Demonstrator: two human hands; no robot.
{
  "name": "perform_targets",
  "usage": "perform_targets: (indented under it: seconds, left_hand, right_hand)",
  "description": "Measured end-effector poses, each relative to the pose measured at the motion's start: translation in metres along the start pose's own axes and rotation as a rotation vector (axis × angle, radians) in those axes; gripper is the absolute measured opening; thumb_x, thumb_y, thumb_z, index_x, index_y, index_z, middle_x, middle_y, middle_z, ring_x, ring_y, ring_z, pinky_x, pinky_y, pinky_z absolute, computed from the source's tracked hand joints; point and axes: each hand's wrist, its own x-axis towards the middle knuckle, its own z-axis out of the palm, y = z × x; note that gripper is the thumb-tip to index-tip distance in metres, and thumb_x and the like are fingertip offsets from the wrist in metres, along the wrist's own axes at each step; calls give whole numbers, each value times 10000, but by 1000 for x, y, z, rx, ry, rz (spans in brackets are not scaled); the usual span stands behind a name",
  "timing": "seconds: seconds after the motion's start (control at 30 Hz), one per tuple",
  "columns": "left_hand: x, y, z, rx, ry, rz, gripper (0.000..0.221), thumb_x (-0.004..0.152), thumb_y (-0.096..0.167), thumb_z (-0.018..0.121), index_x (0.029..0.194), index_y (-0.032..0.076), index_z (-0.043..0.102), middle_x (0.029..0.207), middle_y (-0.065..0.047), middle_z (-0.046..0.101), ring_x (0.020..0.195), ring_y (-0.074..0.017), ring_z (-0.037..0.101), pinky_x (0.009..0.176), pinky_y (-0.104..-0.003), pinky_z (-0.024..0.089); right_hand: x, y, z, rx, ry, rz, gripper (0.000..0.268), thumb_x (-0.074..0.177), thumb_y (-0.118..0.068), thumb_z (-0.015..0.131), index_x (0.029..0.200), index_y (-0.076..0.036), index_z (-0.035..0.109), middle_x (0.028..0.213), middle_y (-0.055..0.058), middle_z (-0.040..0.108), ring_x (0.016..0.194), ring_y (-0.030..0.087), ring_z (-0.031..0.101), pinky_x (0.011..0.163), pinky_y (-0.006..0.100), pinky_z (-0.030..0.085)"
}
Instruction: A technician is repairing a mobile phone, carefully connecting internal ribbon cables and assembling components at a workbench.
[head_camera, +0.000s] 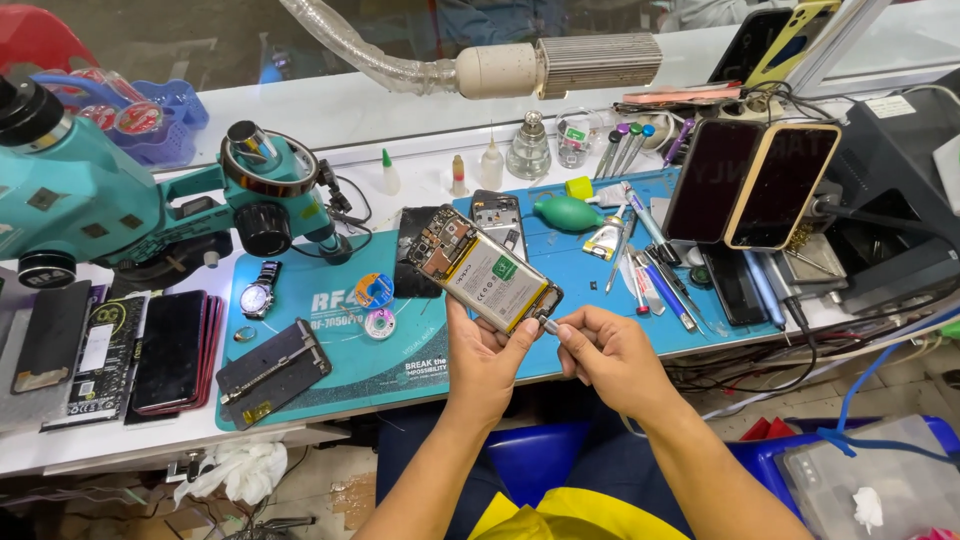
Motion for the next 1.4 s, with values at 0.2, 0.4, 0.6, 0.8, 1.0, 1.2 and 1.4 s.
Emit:
perform_targets:
  seconds: [0.2, 0.4, 0.6, 0.8, 1.0, 1.2, 1.4]
  left_hand:
    - [3, -19, -5, 41, 20, 22, 965, 870, -16, 701, 1578, 92, 54, 1178, -284, 667, 1020, -270, 715, 899, -431, 643]
    - [-4, -24, -1, 21, 36, 48, 956, 882, -29, 692, 1583, 64, 48, 1156, -276, 656, 1011, -216, 675, 930, -433, 624]
    - [-6, -36, 7, 8, 53, 96, 967, 896, -7, 697, 1601, 94, 43, 1146, -256, 660, 1007, -222, 687, 919, -430, 628]
    - [-6, -28, -2, 89, 48, 88, 699, 1002, 113, 566, 1568, 86, 157, 1278, -237, 639, 1038, -263, 727, 861, -421, 650]
    - [-20, -30, -3, 10, -178, -88, 606, 1007, 126, 565, 1519, 80, 244, 1165, -268, 701, 955, -325, 746, 671, -397, 692]
    - [-28, -18, 11, 176, -239, -232, 613, 961, 182, 591, 1498, 160, 295, 1280, -146, 626, 1135, -333, 707, 654, -359, 701]
    - [-28, -19, 11, 179, -291, -214, 597, 975, 178, 578, 1500, 158, 295, 1227, -136, 628, 1100, -298, 708, 657, -351, 696]
  right_hand:
    - [1, -2, 3, -39, 10, 32, 223, 995, -100, 578, 1031, 34, 753, 526, 130, 689, 400, 143, 552, 430, 252, 475]
    - [-2, 10, 3, -616, 281, -525, 390, 906, -104, 737, 1274, 14, 692, 1108, 178, 757, 968, 315, 756, 809, 400, 610]
    - [-6, 8, 20, -955, 352, -884, 502, 783, -4, 715, 1283, -39, 688, 1379, 202, 644, 1236, 384, 642, 1053, 527, 483]
    - [-8, 2, 12, -656, 263, -704, 462, 736, -3, 703, 1179, -119, 767, 1335, 124, 690, 1229, 366, 659, 1064, 531, 469]
    - [21, -5, -19, 72, 129, -110, 314, 955, -129, 634, 1228, -22, 744, 1124, 162, 790, 1069, 210, 715, 951, 425, 577]
    - [46, 4, -34, 347, 37, 190, 246, 929, -115, 683, 1135, -3, 758, 1037, 126, 780, 875, 224, 702, 770, 358, 602]
    - [44, -5, -31, 284, -20, 100, 178, 914, -127, 717, 1029, -3, 771, 953, 100, 788, 852, 197, 735, 747, 346, 609]
